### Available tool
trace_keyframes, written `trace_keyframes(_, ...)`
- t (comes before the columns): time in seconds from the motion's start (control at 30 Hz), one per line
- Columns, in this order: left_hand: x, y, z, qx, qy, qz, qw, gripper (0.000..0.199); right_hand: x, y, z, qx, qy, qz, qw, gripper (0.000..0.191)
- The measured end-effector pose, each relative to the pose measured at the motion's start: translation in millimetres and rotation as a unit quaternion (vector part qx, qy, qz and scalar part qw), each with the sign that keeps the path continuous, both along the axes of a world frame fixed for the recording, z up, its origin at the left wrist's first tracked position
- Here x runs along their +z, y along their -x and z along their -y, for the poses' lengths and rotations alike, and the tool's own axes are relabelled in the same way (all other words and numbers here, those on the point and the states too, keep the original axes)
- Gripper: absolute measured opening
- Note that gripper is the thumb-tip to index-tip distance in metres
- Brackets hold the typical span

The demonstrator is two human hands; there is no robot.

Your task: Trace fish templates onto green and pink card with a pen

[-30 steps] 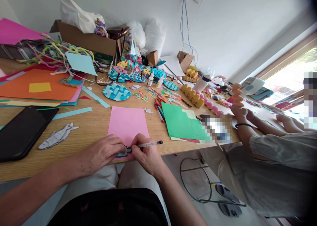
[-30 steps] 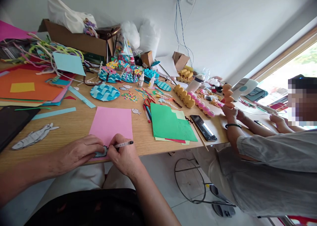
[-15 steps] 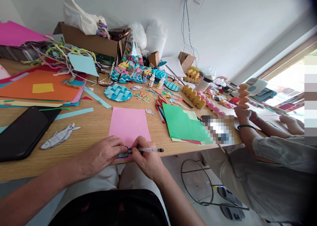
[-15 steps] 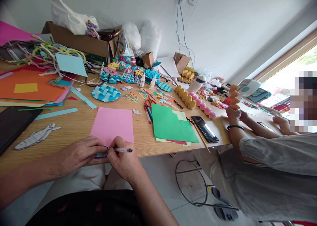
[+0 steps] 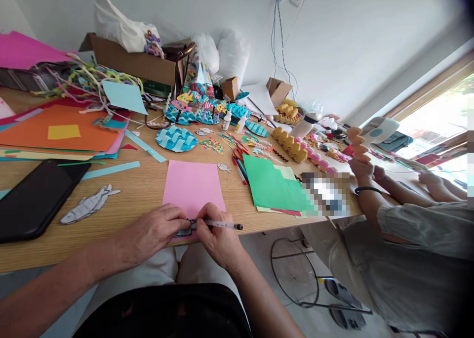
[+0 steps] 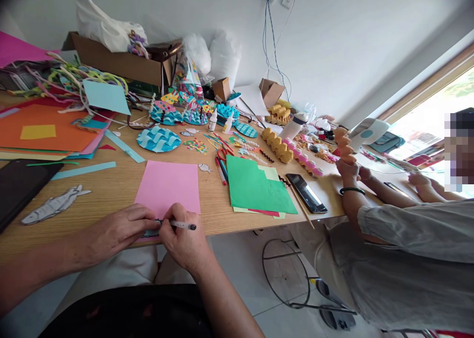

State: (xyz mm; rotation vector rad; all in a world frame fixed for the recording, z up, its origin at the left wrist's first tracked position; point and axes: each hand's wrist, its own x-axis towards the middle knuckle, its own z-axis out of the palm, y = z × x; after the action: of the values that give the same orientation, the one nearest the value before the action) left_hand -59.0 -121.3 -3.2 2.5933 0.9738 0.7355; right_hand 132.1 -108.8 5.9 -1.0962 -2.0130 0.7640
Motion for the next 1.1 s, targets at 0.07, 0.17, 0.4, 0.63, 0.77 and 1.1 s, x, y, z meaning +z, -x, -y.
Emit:
trace_keyframes(0.07, -0.4, 0.0, 0.0, 0.001, 0.002, -0.003, 1.0, 0.025, -0.9, 0.6, -0.3, -0.003, -0.002, -0.002, 1.0, 0.009)
trace_keyframes(0.17, -0.7, -0.2, 0.3, 0.0, -0.005, -0.001, 1.0, 0.024, -2.1, 1.4, -0.8, -0.002, -0.004, -0.008, 1.0, 0.009)
trace_keyframes(0.4, -0.1, 0.0, 0.7, -0.004, -0.017, -0.002, 1.0, 0.024, 0.1, 2.4, -2.3, 0.003, 0.006, -0.016, 1.0, 0.008)
trace_keyframes(0.63, -1.5, 0.0, 0.7, -0.005, -0.023, 0.01, 1.0, 0.025, 2.4, 3.0, -5.3, 0.009, 0.026, -0.018, 0.999, 0.007)
trace_keyframes(0.77, -2.1, -0.2, 1.5, 0.003, -0.012, 0.01, 1.0, 0.026, 2.8, 3.5, -6.6, 0.015, 0.044, -0.011, 0.999, 0.007)
trace_keyframes(1.1, -3.3, 3.2, 2.5, -0.002, 0.014, 0.006, 1.0, 0.033, 4.2, 3.7, -8.7, 0.028, 0.069, -0.023, 0.997, 0.006)
